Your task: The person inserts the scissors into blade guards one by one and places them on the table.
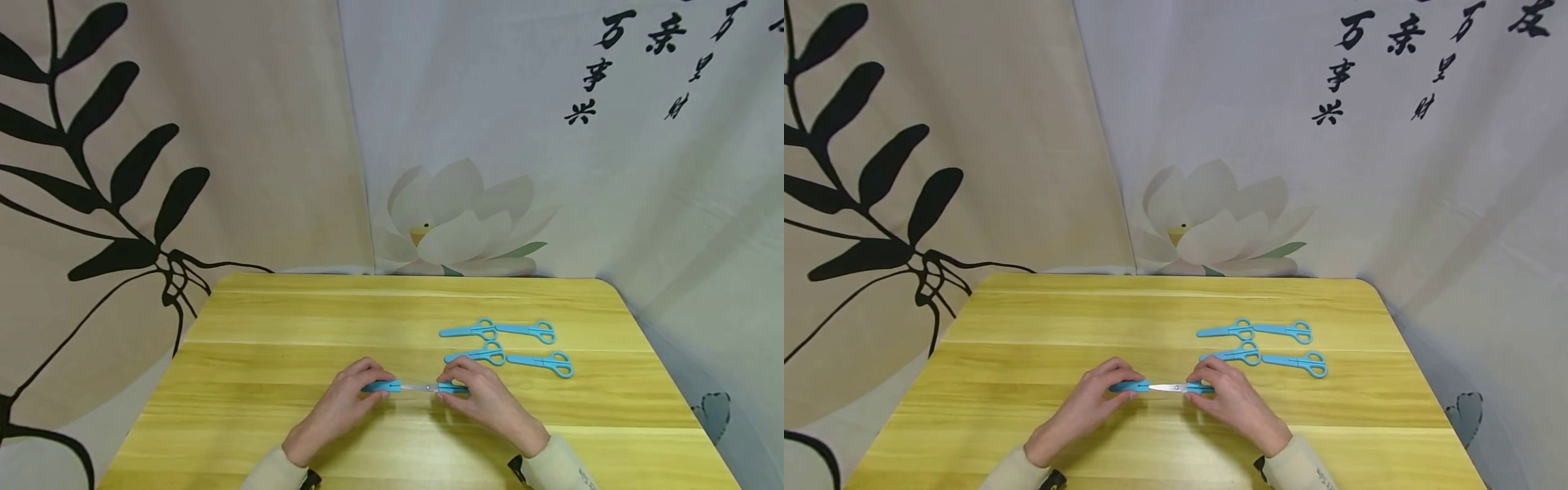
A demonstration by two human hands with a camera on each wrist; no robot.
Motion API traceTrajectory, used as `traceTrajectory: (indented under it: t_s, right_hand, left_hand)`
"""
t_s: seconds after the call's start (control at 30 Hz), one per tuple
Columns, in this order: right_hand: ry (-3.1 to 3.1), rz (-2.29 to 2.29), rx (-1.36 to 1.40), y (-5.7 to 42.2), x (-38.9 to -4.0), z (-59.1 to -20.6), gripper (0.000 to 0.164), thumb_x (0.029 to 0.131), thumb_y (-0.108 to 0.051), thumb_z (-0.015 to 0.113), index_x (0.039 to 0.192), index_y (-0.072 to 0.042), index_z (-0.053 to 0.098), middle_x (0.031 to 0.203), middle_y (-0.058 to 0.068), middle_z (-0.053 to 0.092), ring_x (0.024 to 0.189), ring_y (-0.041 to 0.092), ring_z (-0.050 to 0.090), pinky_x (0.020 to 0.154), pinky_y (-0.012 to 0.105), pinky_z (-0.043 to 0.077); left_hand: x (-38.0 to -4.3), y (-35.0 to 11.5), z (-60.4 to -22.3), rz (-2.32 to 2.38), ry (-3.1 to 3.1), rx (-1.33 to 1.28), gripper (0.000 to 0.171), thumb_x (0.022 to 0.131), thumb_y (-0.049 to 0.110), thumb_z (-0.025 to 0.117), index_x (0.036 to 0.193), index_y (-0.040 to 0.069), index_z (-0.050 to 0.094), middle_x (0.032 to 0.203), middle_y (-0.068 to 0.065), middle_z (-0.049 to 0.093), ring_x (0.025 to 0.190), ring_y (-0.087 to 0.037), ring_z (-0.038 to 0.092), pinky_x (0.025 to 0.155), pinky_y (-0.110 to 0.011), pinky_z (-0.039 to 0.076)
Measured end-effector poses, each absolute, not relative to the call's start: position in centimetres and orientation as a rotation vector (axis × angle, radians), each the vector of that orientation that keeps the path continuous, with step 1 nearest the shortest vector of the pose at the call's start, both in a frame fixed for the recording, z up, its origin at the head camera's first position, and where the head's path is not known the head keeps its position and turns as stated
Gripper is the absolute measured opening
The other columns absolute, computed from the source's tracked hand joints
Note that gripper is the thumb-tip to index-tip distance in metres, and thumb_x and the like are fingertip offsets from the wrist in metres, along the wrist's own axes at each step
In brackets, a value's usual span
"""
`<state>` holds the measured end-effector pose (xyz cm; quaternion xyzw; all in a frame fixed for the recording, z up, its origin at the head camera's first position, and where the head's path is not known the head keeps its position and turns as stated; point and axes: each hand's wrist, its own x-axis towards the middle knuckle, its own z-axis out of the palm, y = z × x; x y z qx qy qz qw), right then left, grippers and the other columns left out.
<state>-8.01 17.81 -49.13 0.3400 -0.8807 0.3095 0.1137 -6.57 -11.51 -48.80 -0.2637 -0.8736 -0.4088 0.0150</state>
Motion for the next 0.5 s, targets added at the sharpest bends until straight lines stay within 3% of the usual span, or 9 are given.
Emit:
traceTrajectory:
  t_s: [0.5]
  right_hand:
    - [-2.571,0.739,0.998,17.26,-7.86,-48.64,0.022,0.081,-0.02,0.091,0.098,-0.013,0.077,0.104,-0.003,0.071,0.089,0.014,0.068,0.075,0.033,0.06]
  left_hand:
    - [-6.6,-11.18,-49.08,-1.279,-2.714,-0.813,0.023,0.092,0.006,0.079,0.114,0.015,0.077,0.108,0.01,0.062,0.093,-0.007,0.06,0.079,-0.025,0.055]
